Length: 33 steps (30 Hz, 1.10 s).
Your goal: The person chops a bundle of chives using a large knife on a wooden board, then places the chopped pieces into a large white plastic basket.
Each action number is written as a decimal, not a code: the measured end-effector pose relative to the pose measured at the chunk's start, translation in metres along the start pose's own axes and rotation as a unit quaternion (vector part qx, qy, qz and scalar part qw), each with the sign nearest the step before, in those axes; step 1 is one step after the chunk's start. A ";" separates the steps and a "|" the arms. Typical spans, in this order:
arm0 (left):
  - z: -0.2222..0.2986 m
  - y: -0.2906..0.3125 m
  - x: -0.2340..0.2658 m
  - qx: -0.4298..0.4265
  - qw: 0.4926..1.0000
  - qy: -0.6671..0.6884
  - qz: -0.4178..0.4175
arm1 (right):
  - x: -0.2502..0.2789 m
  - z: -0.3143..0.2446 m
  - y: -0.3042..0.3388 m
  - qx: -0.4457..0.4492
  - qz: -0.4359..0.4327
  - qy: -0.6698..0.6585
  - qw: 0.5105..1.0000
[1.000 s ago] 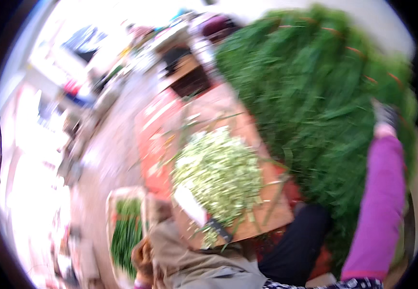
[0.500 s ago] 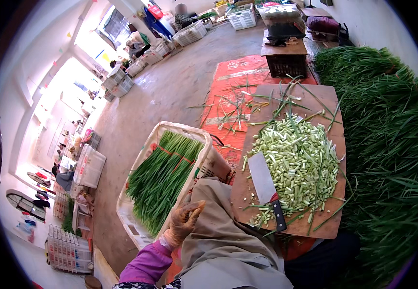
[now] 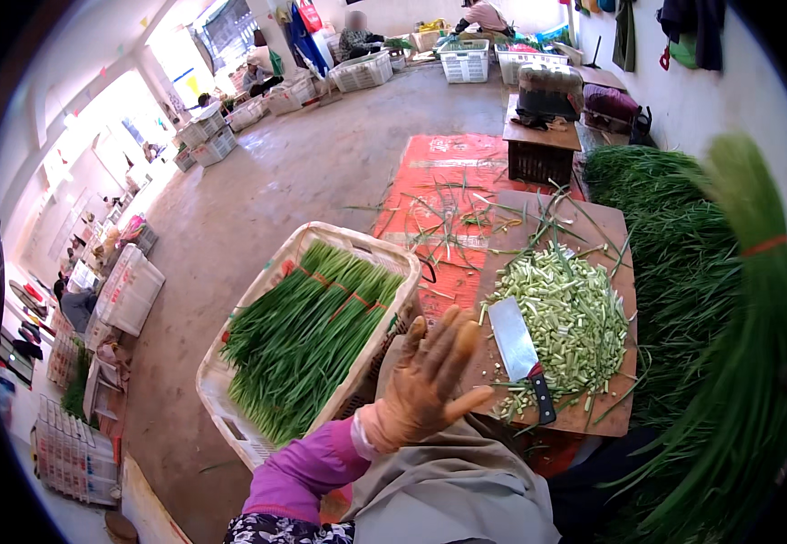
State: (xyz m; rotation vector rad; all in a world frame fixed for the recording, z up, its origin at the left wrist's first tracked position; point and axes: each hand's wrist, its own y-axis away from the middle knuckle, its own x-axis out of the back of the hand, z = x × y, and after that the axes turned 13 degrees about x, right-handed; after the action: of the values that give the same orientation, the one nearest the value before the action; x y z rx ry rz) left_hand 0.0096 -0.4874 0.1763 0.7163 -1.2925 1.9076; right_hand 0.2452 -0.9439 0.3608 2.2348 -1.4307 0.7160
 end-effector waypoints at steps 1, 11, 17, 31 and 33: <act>0.008 -0.005 0.004 -0.038 0.999 -0.027 0.023 | -0.038 -0.040 0.006 0.118 -0.020 0.044 0.992; -0.026 0.069 0.076 0.012 0.989 -0.112 -0.098 | -0.368 -0.155 -0.023 0.408 -0.572 0.191 0.685; -0.085 0.122 0.118 0.323 0.874 0.139 -0.336 | -0.400 -0.194 -0.049 0.477 -0.537 0.167 0.676; -0.166 0.133 0.019 0.512 0.545 0.567 -0.345 | -0.353 0.042 -0.036 0.075 -0.192 -0.228 0.952; -0.168 0.132 0.012 0.498 0.598 0.531 -0.336 | -0.374 0.058 -0.014 0.066 -0.210 -0.263 0.939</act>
State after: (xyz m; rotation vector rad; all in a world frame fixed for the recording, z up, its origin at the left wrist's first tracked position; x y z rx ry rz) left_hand -0.1126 -0.3595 0.0561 0.2765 0.8172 1.6727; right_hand 0.1403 -0.7042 0.0877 2.8517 -1.0560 0.0693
